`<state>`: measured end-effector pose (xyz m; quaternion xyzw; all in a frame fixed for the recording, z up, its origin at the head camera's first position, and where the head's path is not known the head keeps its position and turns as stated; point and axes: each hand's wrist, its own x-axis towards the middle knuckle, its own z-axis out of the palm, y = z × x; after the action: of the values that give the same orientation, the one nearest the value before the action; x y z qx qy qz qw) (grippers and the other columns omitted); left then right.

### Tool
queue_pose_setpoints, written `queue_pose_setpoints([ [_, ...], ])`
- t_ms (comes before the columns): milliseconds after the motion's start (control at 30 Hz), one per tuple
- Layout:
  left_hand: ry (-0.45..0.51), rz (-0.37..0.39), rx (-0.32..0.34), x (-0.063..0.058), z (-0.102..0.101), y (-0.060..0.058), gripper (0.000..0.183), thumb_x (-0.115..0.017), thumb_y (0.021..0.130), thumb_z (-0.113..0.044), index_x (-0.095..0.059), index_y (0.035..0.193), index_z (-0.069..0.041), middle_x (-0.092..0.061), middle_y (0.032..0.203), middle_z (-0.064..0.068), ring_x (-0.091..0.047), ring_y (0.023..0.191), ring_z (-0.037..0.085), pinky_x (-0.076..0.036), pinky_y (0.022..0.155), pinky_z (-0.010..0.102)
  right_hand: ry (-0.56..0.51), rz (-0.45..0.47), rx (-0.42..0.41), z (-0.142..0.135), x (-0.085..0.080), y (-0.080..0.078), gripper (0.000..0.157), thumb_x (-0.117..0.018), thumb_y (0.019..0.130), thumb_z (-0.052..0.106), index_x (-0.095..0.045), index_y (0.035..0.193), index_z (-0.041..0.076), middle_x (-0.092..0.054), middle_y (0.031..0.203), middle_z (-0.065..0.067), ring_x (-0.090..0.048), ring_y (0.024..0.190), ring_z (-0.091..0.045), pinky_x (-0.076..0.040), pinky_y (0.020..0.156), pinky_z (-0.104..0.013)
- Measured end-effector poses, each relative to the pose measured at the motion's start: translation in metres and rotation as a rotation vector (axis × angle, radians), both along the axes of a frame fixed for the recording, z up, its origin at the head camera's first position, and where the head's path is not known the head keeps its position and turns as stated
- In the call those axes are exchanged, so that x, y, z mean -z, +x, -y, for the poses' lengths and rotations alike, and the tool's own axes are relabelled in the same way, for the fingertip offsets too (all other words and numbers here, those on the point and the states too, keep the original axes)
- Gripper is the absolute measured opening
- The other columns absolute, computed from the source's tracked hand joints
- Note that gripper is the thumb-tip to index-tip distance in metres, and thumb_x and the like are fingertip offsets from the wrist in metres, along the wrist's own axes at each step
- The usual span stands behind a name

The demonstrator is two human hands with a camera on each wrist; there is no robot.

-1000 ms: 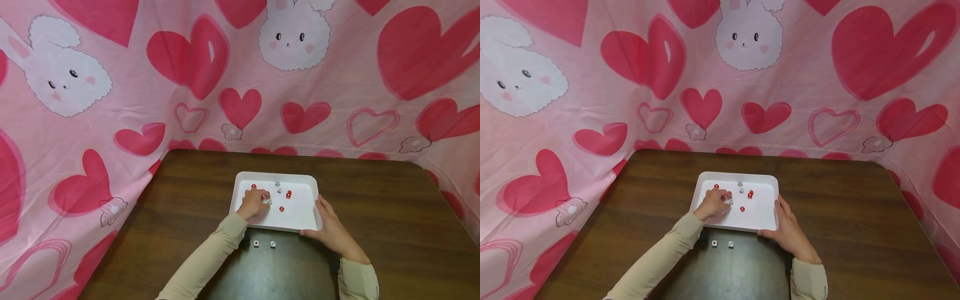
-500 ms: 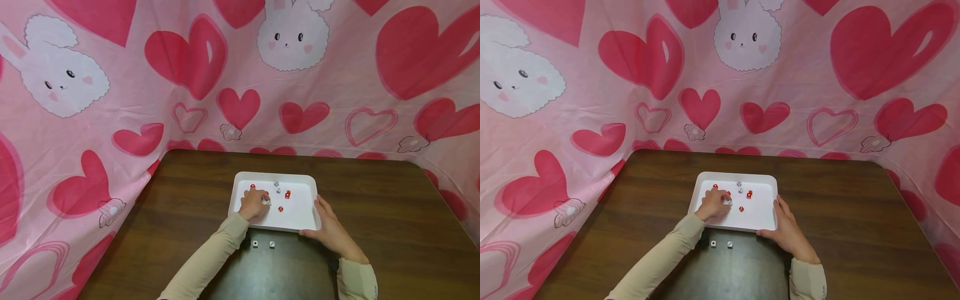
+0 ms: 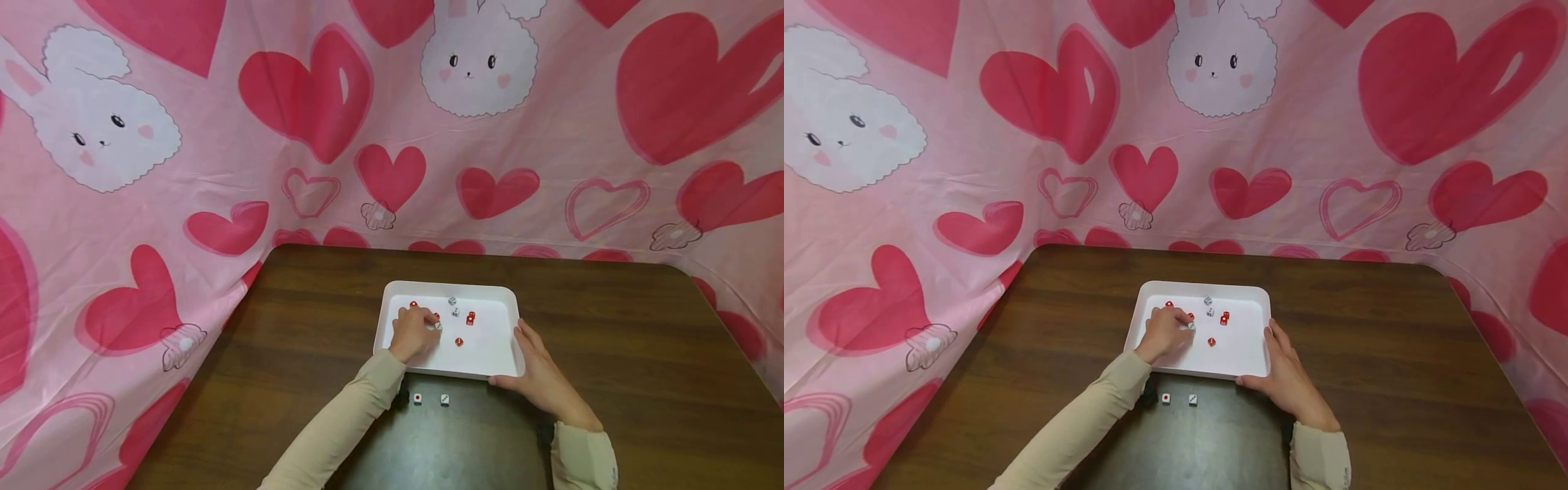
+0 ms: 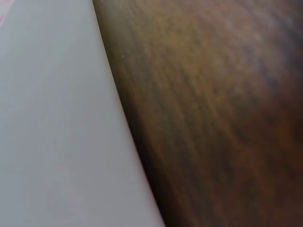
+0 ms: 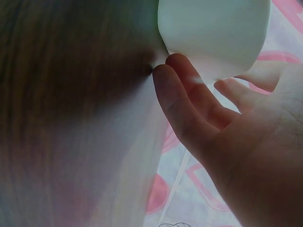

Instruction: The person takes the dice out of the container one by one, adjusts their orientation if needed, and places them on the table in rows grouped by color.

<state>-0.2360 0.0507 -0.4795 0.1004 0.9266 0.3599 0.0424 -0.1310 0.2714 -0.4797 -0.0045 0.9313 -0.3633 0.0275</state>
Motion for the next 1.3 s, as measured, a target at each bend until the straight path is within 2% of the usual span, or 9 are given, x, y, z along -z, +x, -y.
queue_pose_setpoints([
  [333, 0.059, -0.033, -0.005, 0.001, 0.001, -0.003, 0.012, -0.072, 0.076, -0.01, -0.075, 0.087, -0.011, -0.07, 0.077, 0.0, -0.054, 0.088, 0.02, -0.033, 0.078, 0.036, -0.005, 0.019, -0.003, -0.001, -0.002, 0.0, 0.113, -0.084, 0.07, 0.042, -0.02, 0.15, -0.006, -0.009, 0.157, -0.025, -0.027, 0.136, -0.049, -0.032, 0.103, -0.066],
  [567, 0.093, 0.013, -0.004, -0.002, 0.002, -0.004, 0.01, -0.073, 0.077, -0.011, -0.074, 0.087, -0.012, -0.069, 0.076, -0.001, -0.059, 0.085, 0.015, -0.037, 0.085, 0.038, -0.005, -0.023, -0.013, -0.002, 0.0, 0.0, 0.112, -0.085, 0.07, 0.04, -0.022, 0.148, -0.009, -0.011, 0.156, -0.027, -0.029, 0.135, -0.049, -0.033, 0.103, -0.065],
  [733, 0.197, 0.058, 0.023, -0.006, 0.003, -0.003, 0.013, -0.075, 0.078, -0.011, -0.074, 0.09, -0.01, -0.071, 0.079, 0.002, -0.061, 0.084, 0.014, -0.044, 0.077, 0.027, 0.002, -0.049, -0.02, -0.002, 0.001, 0.0, 0.112, -0.084, 0.07, 0.041, -0.023, 0.147, -0.011, -0.012, 0.156, -0.026, -0.03, 0.134, -0.048, -0.035, 0.103, -0.064],
  [933, 0.314, 0.099, 0.048, -0.009, 0.006, -0.002, 0.015, -0.076, 0.079, -0.012, -0.073, 0.093, -0.006, -0.072, 0.081, 0.006, -0.06, 0.082, 0.012, -0.044, 0.07, 0.024, -0.003, -0.015, -0.017, -0.001, 0.0, 0.001, 0.113, -0.083, 0.07, 0.043, -0.021, 0.149, -0.009, -0.01, 0.157, -0.026, -0.029, 0.135, -0.048, -0.034, 0.103, -0.064],
  [1100, 0.353, 0.113, 0.058, -0.011, 0.011, 0.001, 0.016, -0.075, 0.081, -0.012, -0.074, 0.095, -0.005, -0.072, 0.085, 0.008, -0.057, 0.078, 0.008, -0.042, 0.065, 0.021, -0.002, -0.008, -0.014, -0.001, 0.0, 0.001, 0.114, -0.083, 0.071, 0.044, -0.02, 0.149, -0.009, -0.01, 0.157, -0.025, -0.028, 0.135, -0.048, -0.034, 0.103, -0.065],
  [1300, 0.386, 0.13, 0.072, -0.015, 0.015, 0.007, 0.016, -0.073, 0.084, -0.013, -0.073, 0.096, -0.003, -0.069, 0.086, 0.007, -0.051, 0.075, 0.009, -0.04, 0.062, 0.021, -0.001, -0.016, -0.014, -0.001, 0.001, 0.001, 0.114, -0.083, 0.071, 0.043, -0.02, 0.149, -0.009, -0.01, 0.157, -0.025, -0.028, 0.135, -0.048, -0.034, 0.103, -0.064],
])
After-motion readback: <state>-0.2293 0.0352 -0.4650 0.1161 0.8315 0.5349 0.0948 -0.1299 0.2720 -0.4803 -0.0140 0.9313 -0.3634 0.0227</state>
